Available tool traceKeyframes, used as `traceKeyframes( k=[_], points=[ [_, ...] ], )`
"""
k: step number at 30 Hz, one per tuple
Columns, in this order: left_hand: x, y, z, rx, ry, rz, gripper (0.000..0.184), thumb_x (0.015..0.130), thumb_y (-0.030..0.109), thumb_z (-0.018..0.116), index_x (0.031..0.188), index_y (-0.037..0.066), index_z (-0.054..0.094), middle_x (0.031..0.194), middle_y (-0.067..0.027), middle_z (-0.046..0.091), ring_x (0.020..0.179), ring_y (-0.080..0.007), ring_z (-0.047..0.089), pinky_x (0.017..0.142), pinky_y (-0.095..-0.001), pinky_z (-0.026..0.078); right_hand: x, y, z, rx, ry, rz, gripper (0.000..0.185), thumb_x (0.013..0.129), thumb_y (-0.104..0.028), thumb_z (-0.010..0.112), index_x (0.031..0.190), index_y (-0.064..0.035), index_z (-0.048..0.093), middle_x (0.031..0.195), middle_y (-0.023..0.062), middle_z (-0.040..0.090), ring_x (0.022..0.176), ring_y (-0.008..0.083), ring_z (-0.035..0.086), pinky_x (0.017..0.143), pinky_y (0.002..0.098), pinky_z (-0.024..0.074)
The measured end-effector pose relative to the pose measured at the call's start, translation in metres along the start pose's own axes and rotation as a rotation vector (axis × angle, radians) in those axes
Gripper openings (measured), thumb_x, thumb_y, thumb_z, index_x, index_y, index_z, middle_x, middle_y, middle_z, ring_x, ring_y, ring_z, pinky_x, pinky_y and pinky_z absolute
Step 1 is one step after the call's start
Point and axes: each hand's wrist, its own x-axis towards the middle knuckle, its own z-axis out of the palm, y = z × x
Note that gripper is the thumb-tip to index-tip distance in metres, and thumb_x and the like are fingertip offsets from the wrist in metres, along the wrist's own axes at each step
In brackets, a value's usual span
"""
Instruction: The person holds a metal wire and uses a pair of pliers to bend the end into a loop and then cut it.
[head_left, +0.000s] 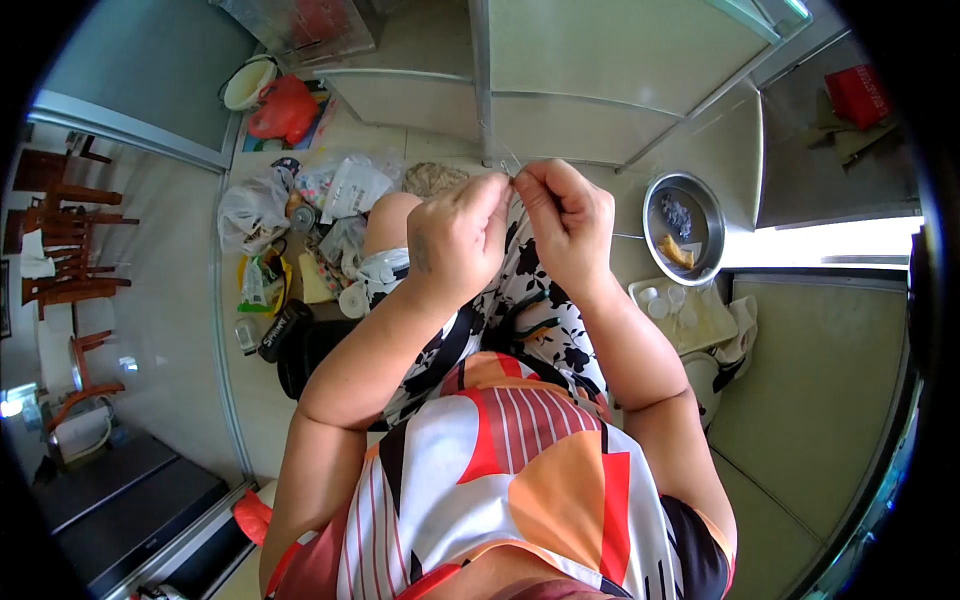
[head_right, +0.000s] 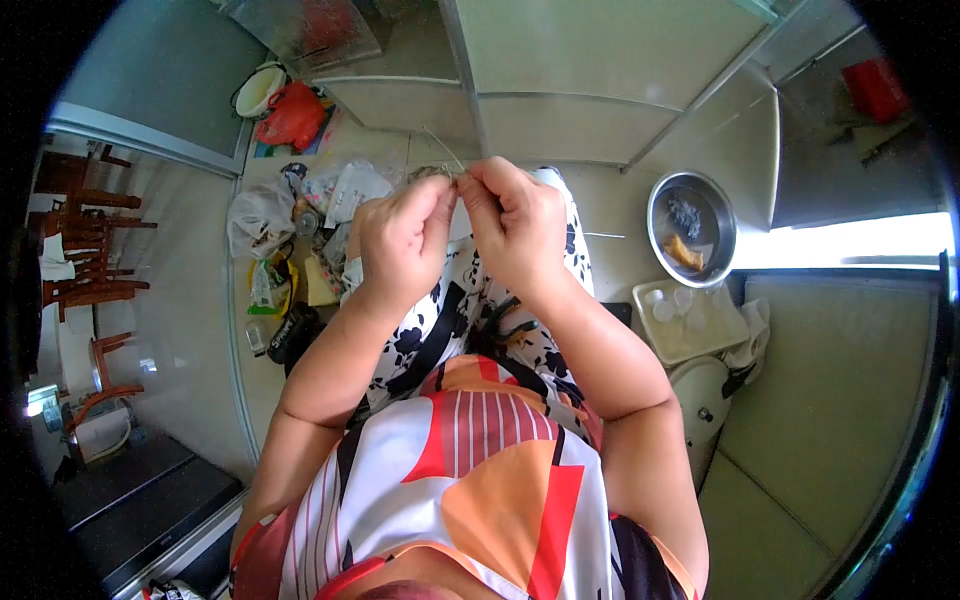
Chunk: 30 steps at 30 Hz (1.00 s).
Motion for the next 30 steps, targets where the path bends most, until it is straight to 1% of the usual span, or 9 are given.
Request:
traceKeyframes(
  k=[6, 9, 12, 16, 18, 22, 25, 26, 30],
  points=[
    [-0.001, -0.006, 0.006, -0.189, 0.097, -0.149, 0.009, 0.077, -0.001, 0.061, 0.085, 0.001, 0.058, 0.072, -0.0151, 0.061, 0.063, -0.0322, 0.061, 0.052, -0.0366, 0.046, 0.0, 0.0, 0.0, -0.055, -0.041, -0.102, 0.005, 0.08, -0.006, 0.063, 0.08, -0.0022, 0.06, 0.064, 0.0145, 0.058, 0.054, 0.0298, 0.057, 0.048, 0.033, 0.0438],
    [0.0, -0.009, 0.006, -0.054, 0.113, -0.004, 0.008, 0.077, 0.0, 0.06, 0.084, 0.001, 0.057, 0.071, -0.0146, 0.061, 0.064, -0.0317, 0.061, 0.052, -0.037, 0.047, 0.002, -0.002, -0.002, -0.067, -0.065, -0.041, 0.006, 0.081, -0.007, 0.062, 0.079, -0.0018, 0.06, 0.065, 0.015, 0.058, 0.055, 0.0302, 0.057, 0.05, 0.0328, 0.0443],
    [-0.004, 0.001, -0.003, 0.136, -0.105, 0.071, 0.009, 0.076, 0.001, 0.06, 0.085, 0.0, 0.057, 0.071, -0.0139, 0.06, 0.064, -0.0311, 0.061, 0.052, -0.0367, 0.046, 0.009, 0.007, -0.001, 0.035, -0.012, 0.021, 0.006, 0.081, -0.006, 0.061, 0.079, -0.0004, 0.06, 0.065, 0.0146, 0.059, 0.055, 0.0268, 0.058, 0.052, 0.031, 0.0446],
    [-0.004, -0.008, -0.003, -0.161, -0.04, -0.074, 0.007, 0.08, 0.004, 0.06, 0.087, 0.001, 0.059, 0.068, -0.0113, 0.061, 0.059, -0.0249, 0.061, 0.051, -0.0317, 0.046, 0.008, 0.007, -0.001, 0.197, -0.087, 0.077, 0.006, 0.082, -0.005, 0.06, 0.081, 0.0007, 0.061, 0.065, 0.0113, 0.06, 0.055, 0.0202, 0.056, 0.053, 0.0284, 0.0445],
    [-0.004, -0.011, -0.004, -0.395, 0.003, -0.197, 0.005, 0.083, 0.005, 0.06, 0.087, 0.002, 0.06, 0.069, -0.0108, 0.062, 0.058, -0.0221, 0.061, 0.052, -0.0291, 0.046, 0.012, 0.006, -0.009, 0.082, -0.094, 0.07, 0.006, 0.082, -0.006, 0.06, 0.082, 0.0002, 0.061, 0.065, 0.0114, 0.06, 0.056, 0.0186, 0.057, 0.053, 0.028, 0.0445],
    [-0.003, -0.015, -0.012, -0.25, 0.064, -0.141, 0.003, 0.084, 0.004, 0.06, 0.086, 0.002, 0.062, 0.071, -0.0096, 0.064, 0.059, -0.0201, 0.062, 0.052, -0.027, 0.046, 0.007, 0.003, -0.023, -0.075, -0.246, 0.008, 0.01, 0.085, -0.009, 0.061, 0.081, 0.0001, 0.062, 0.065, 0.0069, 0.061, 0.059, 0.0126, 0.056, 0.055, 0.0264, 0.0439],
    [-0.004, -0.02, -0.018, -0.295, -0.027, -0.049, 0.008, 0.088, 0.004, 0.057, 0.091, -0.002, 0.062, 0.077, -0.0072, 0.066, 0.066, -0.0105, 0.058, 0.061, -0.0227, 0.045, 0.004, -0.011, -0.037, 0.543, -0.348, 0.381, 0.015, 0.087, -0.013, 0.061, 0.081, 0.0003, 0.063, 0.069, 0.0008, 0.061, 0.066, 0.0088, 0.055, 0.06, 0.0243, 0.0432],
    [-0.006, -0.018, -0.021, -0.293, -0.091, -0.072, 0.008, 0.088, 0.004, 0.058, 0.091, -0.002, 0.062, 0.072, -0.005, 0.063, 0.062, -0.0081, 0.054, 0.058, -0.0215, 0.043, 0.006, -0.003, -0.046, 0.609, -0.396, 0.512, 0.015, 0.088, -0.012, 0.06, 0.082, 0.0005, 0.064, 0.073, -0.0024, 0.061, 0.071, 0.0069, 0.053, 0.066, 0.0222, 0.0423],
    [-0.008, -0.021, -0.024, -0.245, -0.173, -0.18, 0.008, 0.081, 0.01, 0.065, 0.079, 0.002, 0.064, 0.059, -0.0086, 0.062, 0.049, -0.019, 0.06, 0.046, -0.0265, 0.042, 0.006, 0.007, -0.045, 0.429, -0.335, 0.317, 0.012, 0.087, -0.01, 0.061, 0.085, 0.0022, 0.065, 0.073, -0.0002, 0.062, 0.069, 0.0073, 0.053, 0.064, 0.022, 0.0428]
  ],
)
